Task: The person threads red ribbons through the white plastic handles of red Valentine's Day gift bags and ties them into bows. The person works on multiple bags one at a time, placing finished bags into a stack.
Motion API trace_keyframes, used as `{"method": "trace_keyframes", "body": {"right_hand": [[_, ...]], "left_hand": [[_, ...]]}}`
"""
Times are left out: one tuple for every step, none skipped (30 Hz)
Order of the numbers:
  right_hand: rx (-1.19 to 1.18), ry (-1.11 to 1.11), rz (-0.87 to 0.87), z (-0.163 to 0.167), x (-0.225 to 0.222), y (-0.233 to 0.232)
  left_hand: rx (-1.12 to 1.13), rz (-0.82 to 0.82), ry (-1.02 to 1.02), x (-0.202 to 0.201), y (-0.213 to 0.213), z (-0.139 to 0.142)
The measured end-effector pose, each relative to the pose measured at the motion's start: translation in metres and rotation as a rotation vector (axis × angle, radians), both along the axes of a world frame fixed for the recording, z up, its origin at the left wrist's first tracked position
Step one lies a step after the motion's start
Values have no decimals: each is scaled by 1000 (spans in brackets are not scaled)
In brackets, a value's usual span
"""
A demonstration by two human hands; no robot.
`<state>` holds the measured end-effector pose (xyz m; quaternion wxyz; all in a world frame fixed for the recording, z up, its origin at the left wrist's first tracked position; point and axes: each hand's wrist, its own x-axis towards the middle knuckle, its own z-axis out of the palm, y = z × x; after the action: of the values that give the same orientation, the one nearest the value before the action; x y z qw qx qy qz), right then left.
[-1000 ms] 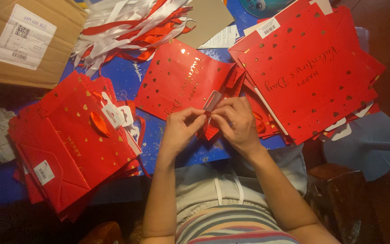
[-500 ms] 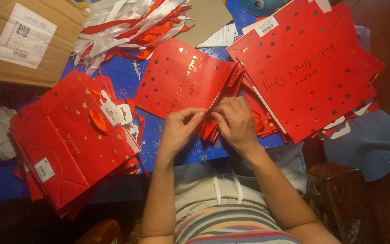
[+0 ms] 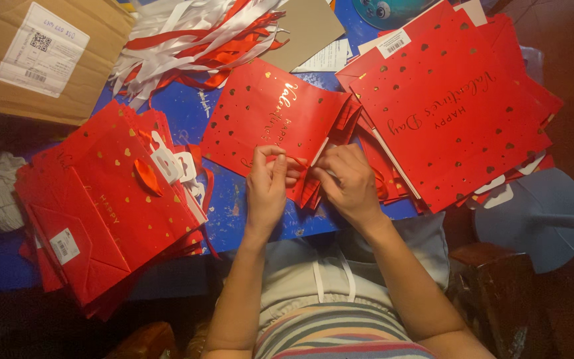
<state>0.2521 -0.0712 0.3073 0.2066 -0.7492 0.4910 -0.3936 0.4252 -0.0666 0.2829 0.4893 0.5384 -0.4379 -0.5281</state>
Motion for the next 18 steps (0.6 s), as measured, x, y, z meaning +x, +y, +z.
{"method": "trace_keyframes", "body": {"right_hand": [[11,-4,1,0,-1,0],[42,-10,13,1,-3,-1],[72,-16,28,1,-6,-2],[104,-21,45,2,-7,-4],[106,-17,60,3,-8,-5],[106,-12,72,5,-10,-5],[106,-9,82,6,-11,-4],[107,-10,86,7,-10,-4],[106,-11,91,8,-9,-3],[107,-10,95,9,-8,-2],[173,-9,69,10,-8,-1],[239,-7,44,11,-6,0],[307,-4,21,11,-6,0],[297,9,32,12,-5,0],[285,23,44,13,-5,-1],[273,37,58,14,-5,-2],[255,44,73,15,-5,-2],[237,50,86,16,-5,-3]], "left_hand": [[-9,-20,-19,0,0,1],[-17,-40,-38,1,0,2],[-19,-62,-53,2,-1,4],[-18,-83,-66,3,-1,6],[-16,-104,-79,4,0,8],[-43,-117,-147,5,1,10],[-72,-131,-215,7,1,11],[-102,-146,-283,8,1,12],[-80,-138,-280,8,1,12],[-58,-130,-277,7,0,12],[-35,-122,-276,7,0,11],[-21,-90,-208,6,-1,9],[-7,-58,-141,5,-3,7],[7,-27,-73,6,-5,5],[17,-7,-9,8,-6,3],[26,15,56,9,-7,2],[33,37,120,11,-7,0],[15,36,170,12,-8,-1]]}}
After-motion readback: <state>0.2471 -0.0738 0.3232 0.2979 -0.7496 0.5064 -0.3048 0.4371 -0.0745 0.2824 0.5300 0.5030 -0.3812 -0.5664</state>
